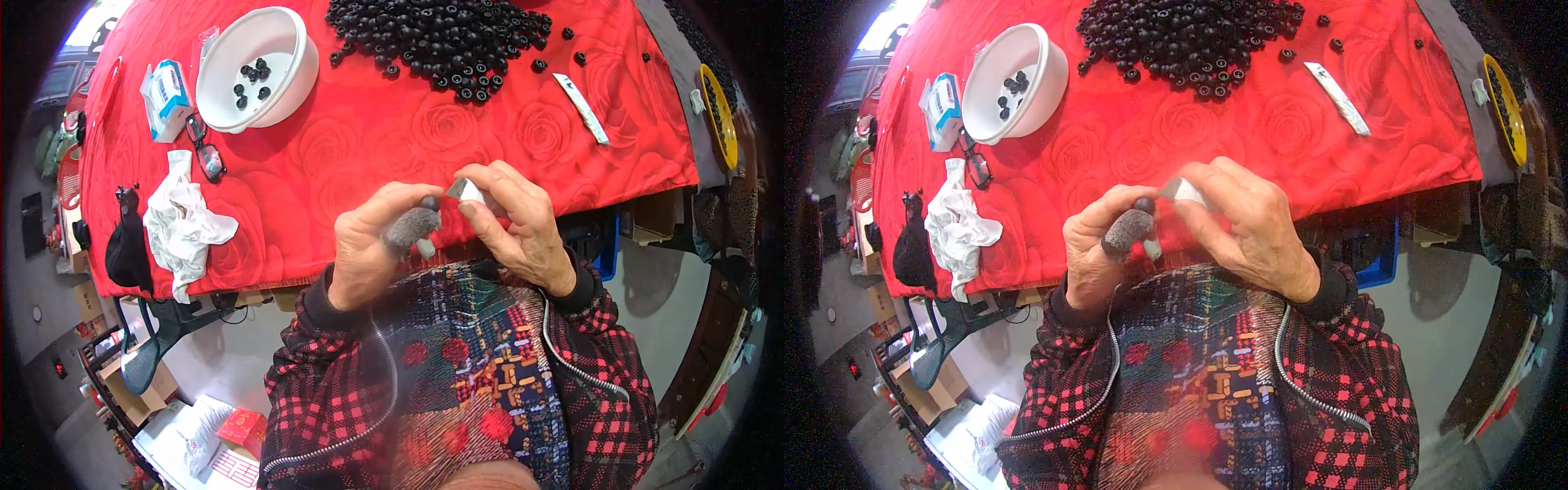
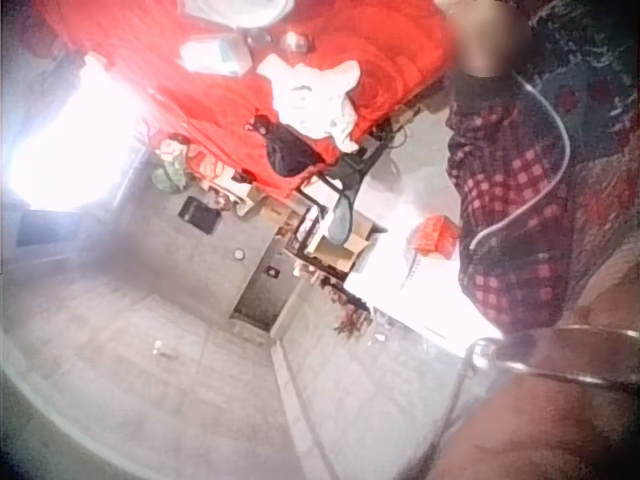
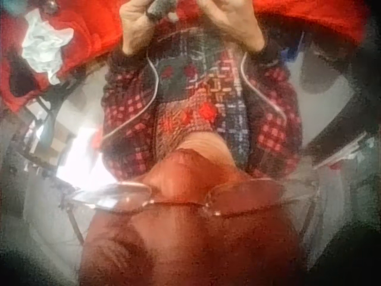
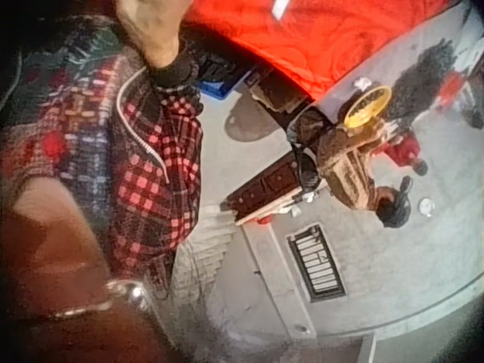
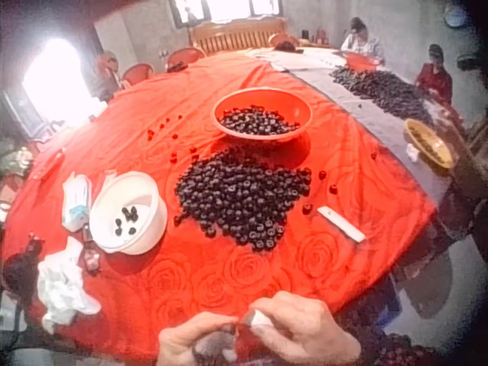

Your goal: The person sits at a table covered with a red cloth and repeatedly picks up small dark berries. Using a small knife, they peel the skin off each berry and place the peeled fruit into a white bowl. The process is repeated continuously throughout the clip.

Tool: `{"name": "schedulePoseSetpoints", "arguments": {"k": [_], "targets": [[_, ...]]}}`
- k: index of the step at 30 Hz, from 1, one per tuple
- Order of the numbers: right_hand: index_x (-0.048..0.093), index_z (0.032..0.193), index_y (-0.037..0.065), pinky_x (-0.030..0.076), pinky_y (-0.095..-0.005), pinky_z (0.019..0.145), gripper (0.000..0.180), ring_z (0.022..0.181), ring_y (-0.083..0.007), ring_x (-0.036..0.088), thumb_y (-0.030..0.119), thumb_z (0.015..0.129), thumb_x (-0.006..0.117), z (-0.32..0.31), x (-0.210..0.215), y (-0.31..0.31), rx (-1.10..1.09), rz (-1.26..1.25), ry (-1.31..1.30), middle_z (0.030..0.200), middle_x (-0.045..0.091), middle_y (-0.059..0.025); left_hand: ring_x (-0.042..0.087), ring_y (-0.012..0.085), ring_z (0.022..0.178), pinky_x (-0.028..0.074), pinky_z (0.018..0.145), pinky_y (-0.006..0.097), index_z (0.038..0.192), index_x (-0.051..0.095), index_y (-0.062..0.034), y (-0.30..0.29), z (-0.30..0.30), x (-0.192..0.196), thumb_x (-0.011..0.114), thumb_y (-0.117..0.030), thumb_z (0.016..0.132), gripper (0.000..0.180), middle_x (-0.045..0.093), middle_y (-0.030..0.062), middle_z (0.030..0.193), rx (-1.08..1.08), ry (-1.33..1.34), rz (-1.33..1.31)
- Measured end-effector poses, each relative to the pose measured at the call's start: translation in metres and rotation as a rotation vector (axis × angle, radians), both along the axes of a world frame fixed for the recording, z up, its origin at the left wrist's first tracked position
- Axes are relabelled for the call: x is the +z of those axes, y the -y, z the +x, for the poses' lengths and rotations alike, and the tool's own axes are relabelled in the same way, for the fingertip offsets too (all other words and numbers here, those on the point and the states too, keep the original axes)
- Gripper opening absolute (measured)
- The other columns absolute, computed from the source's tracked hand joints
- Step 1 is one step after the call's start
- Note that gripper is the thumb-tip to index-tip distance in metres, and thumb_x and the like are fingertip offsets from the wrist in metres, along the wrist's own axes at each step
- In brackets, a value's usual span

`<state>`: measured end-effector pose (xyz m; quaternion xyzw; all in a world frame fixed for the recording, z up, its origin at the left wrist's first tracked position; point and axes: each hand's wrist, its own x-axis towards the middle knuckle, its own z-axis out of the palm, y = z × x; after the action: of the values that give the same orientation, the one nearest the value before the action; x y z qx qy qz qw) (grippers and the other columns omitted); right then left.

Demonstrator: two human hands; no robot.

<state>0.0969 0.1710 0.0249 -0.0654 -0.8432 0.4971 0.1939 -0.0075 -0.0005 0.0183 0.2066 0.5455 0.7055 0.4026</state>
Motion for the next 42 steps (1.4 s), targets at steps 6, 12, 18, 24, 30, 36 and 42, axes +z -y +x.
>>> {"name": "schedulePoseSetpoints", "arguments": {"k": [6,12,18,24,30,36,42], "targets": [[0.06,0.101,0.0,0.045,-0.0384,0.059,0.022,0.069,-0.0313,0.058,0.006,0.08,0.065,-0.002,0.0,0.001,0.007,0.023,0.001,0.078,0.055,-0.0146,0.06,0.0115,0.087,0.051,0.073,0.023,0.115,0.063,-0.0004,0.0,0.0,0.003,0.062,0.018,0.072,0.046,0.06,0.0066,0.103,-0.024,-0.212,-0.079],[0.06,0.101,0.0,0.045,-0.0387,0.058,0.023,0.068,-0.0312,0.058,0.005,0.08,0.065,-0.002,-0.002,0.003,0.006,-0.004,0.012,0.078,0.055,-0.0142,0.06,0.0118,0.089,0.051,0.073,0.023,0.115,0.062,-0.0007,0.001,-0.001,0.001,0.061,0.018,0.072,0.047,0.06,0.0063,0.103,-0.033,-0.132,-0.089],[0.06,0.102,0.001,0.045,-0.0385,0.058,0.024,0.068,-0.0308,0.058,0.006,0.079,0.066,-0.004,-0.005,0.003,0.012,-0.013,0.012,0.078,0.056,-0.0137,0.06,0.0123,0.089,0.05,0.076,0.024,0.115,0.062,-0.0004,-0.001,-0.004,-0.007,0.062,0.017,0.072,0.047,0.061,0.0062,0.101,-0.047,-0.3,-0.057],[0.06,0.102,0.002,0.045,-0.0384,0.058,0.025,0.068,-0.0306,0.058,0.007,0.079,0.067,-0.005,-0.006,0.001,0.033,0.0,0.026,0.078,0.056,-0.0135,0.06,0.0121,0.089,0.049,0.076,0.024,0.114,0.062,0.0,-0.002,-0.002,-0.007,0.062,0.014,0.076,0.041,0.062,0.0063,0.101,-0.025,-0.224,-0.088],[0.061,0.102,0.001,0.046,-0.0383,0.058,0.025,0.068,-0.0307,0.059,0.008,0.079,0.067,-0.006,-0.007,-0.001,0.042,0.002,0.034,0.077,0.056,-0.0137,0.059,0.0109,0.088,0.049,0.074,0.023,0.113,0.063,-0.0001,-0.003,-0.003,-0.007,0.058,0.011,0.081,0.034,0.062,0.0056,0.099,-0.024,-0.21,-0.11],[0.061,0.102,0.0,0.046,-0.038,0.057,0.026,0.067,-0.0306,0.058,0.008,0.078,0.068,-0.007,-0.01,-0.003,0.044,-0.003,0.041,0.076,0.056,-0.0138,0.058,0.0092,0.084,0.05,0.065,0.021,0.114,0.063,-0.0005,-0.004,-0.003,-0.01,0.057,0.01,0.084,0.033,0.06,0.0044,0.099,-0.034,-0.152,-0.086],[0.06,0.104,-0.002,0.042,-0.0312,0.055,0.023,0.062,-0.0201,0.052,0.005,0.082,0.065,-0.007,-0.012,-0.004,0.066,-0.017,0.023,0.077,0.053,-0.0096,0.058,0.0086,0.081,0.05,0.062,0.021,0.116,0.062,-0.0007,-0.005,-0.004,-0.009,0.055,0.01,0.086,0.032,0.059,0.0043,0.099,-0.04,-0.101,-0.042]]}}
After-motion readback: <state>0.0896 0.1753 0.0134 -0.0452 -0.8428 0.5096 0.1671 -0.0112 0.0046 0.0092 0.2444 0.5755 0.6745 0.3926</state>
